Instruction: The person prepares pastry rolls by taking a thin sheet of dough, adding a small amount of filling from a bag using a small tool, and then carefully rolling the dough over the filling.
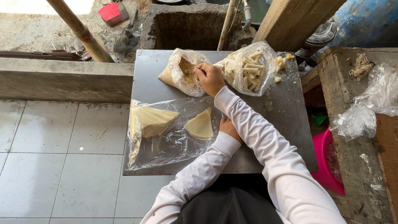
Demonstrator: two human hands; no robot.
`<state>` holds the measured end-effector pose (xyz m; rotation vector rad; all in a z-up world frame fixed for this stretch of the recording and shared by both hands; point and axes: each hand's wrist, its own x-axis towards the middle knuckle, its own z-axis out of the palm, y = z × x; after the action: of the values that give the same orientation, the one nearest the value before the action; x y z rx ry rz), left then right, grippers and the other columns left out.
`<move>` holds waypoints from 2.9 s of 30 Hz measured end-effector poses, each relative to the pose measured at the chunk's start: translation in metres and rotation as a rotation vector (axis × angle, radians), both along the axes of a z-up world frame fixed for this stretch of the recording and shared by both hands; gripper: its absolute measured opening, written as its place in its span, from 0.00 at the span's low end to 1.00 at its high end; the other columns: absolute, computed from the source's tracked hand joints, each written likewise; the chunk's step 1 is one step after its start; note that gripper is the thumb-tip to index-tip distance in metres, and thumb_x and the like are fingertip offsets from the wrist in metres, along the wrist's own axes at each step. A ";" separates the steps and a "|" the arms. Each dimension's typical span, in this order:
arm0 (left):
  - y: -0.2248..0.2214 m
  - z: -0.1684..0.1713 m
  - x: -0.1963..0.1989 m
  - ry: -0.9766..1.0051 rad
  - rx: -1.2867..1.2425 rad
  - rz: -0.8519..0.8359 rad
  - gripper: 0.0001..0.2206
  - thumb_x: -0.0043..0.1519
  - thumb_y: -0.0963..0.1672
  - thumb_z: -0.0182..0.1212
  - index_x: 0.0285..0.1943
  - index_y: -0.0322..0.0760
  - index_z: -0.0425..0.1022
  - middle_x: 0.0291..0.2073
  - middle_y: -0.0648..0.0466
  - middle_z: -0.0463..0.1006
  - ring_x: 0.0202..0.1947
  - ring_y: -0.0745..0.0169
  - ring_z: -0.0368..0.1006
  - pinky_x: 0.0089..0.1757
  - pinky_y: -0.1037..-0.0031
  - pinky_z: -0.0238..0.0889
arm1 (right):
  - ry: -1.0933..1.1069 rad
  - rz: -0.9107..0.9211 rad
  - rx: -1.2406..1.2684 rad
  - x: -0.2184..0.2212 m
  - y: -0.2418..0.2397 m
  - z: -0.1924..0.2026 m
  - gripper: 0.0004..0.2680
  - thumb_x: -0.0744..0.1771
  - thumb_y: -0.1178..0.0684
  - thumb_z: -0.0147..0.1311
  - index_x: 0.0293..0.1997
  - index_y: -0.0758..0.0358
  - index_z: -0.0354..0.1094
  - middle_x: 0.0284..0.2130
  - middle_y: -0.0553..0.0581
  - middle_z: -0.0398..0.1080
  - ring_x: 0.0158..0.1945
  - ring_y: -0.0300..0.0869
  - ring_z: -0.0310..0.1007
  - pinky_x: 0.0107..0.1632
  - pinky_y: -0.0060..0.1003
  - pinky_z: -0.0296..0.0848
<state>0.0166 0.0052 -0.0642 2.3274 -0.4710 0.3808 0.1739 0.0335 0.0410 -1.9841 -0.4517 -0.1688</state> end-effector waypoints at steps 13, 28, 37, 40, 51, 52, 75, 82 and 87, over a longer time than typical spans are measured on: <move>0.002 0.011 -0.001 -0.054 0.017 -0.007 0.10 0.53 0.47 0.66 0.38 0.41 0.77 0.35 0.50 0.79 0.41 0.49 0.74 0.44 0.59 0.58 | 0.515 0.048 0.510 0.027 -0.022 -0.027 0.09 0.71 0.50 0.55 0.42 0.67 0.78 0.32 0.55 0.78 0.26 0.29 0.65 0.32 0.24 0.62; 0.009 0.049 -0.006 -0.010 0.058 0.118 0.08 0.64 0.46 0.62 0.41 0.39 0.72 0.36 0.52 0.79 0.41 0.50 0.77 0.44 0.59 0.61 | 0.513 0.129 1.004 -0.033 -0.071 0.067 0.08 0.72 0.53 0.52 0.48 0.69 0.73 0.33 0.56 0.74 0.26 0.30 0.62 0.29 0.24 0.62; 0.016 0.077 -0.042 0.140 0.066 0.100 0.23 0.55 0.45 0.67 0.60 0.39 0.69 0.41 0.46 0.81 0.41 0.45 0.78 0.42 0.57 0.62 | 0.473 0.015 0.937 -0.117 -0.212 0.052 0.07 0.73 0.54 0.51 0.48 0.67 0.73 0.35 0.54 0.72 0.29 0.31 0.62 0.33 0.25 0.63; 0.013 0.077 -0.045 0.182 0.090 0.107 0.22 0.58 0.43 0.64 0.62 0.41 0.69 0.39 0.49 0.82 0.42 0.47 0.78 0.44 0.57 0.63 | 0.550 -0.065 0.847 -0.142 -0.248 0.017 0.07 0.72 0.54 0.51 0.48 0.67 0.72 0.35 0.54 0.74 0.28 0.31 0.62 0.31 0.25 0.62; 0.007 0.087 -0.048 0.236 -0.189 0.054 0.17 0.62 0.41 0.60 0.60 0.34 0.67 0.35 0.48 0.81 0.37 0.48 0.79 0.40 0.62 0.69 | 0.579 -0.018 0.555 -0.165 -0.273 -0.053 0.10 0.71 0.51 0.52 0.48 0.69 0.74 0.32 0.56 0.76 0.25 0.29 0.59 0.29 0.24 0.60; 0.006 0.087 -0.048 0.243 -0.208 0.051 0.18 0.62 0.41 0.61 0.60 0.33 0.67 0.34 0.48 0.80 0.36 0.48 0.79 0.40 0.63 0.70 | 0.564 -0.006 0.534 -0.166 -0.272 -0.053 0.10 0.71 0.51 0.52 0.48 0.69 0.74 0.33 0.56 0.76 0.26 0.29 0.61 0.30 0.24 0.61; 0.001 0.080 -0.053 0.218 -0.368 0.014 0.14 0.66 0.39 0.52 0.61 0.33 0.67 0.40 0.44 0.82 0.42 0.45 0.80 0.43 0.61 0.70 | 0.076 0.165 0.277 -0.152 -0.219 0.056 0.14 0.75 0.45 0.44 0.59 0.62 0.71 0.41 0.52 0.76 0.33 0.29 0.63 0.37 0.24 0.66; 0.002 0.055 -0.052 0.230 -0.268 0.014 0.07 0.67 0.38 0.52 0.53 0.34 0.66 0.45 0.43 0.81 0.44 0.43 0.79 0.46 0.61 0.71 | -0.265 0.274 -0.142 -0.053 -0.052 0.070 0.11 0.74 0.55 0.52 0.66 0.57 0.71 0.36 0.58 0.74 0.35 0.41 0.68 0.41 0.32 0.72; 0.003 0.063 -0.055 0.178 -0.394 -0.036 0.18 0.63 0.36 0.49 0.64 0.34 0.63 0.45 0.43 0.80 0.46 0.46 0.79 0.46 0.61 0.71 | -0.214 0.343 -0.297 -0.046 -0.056 0.098 0.24 0.68 0.57 0.58 0.74 0.60 0.53 0.48 0.64 0.68 0.36 0.40 0.68 0.41 0.34 0.73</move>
<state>-0.0388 0.0082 -0.0014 1.9458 -0.3172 0.2226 0.1284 -0.0229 0.1389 -2.1486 -0.9950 -0.1006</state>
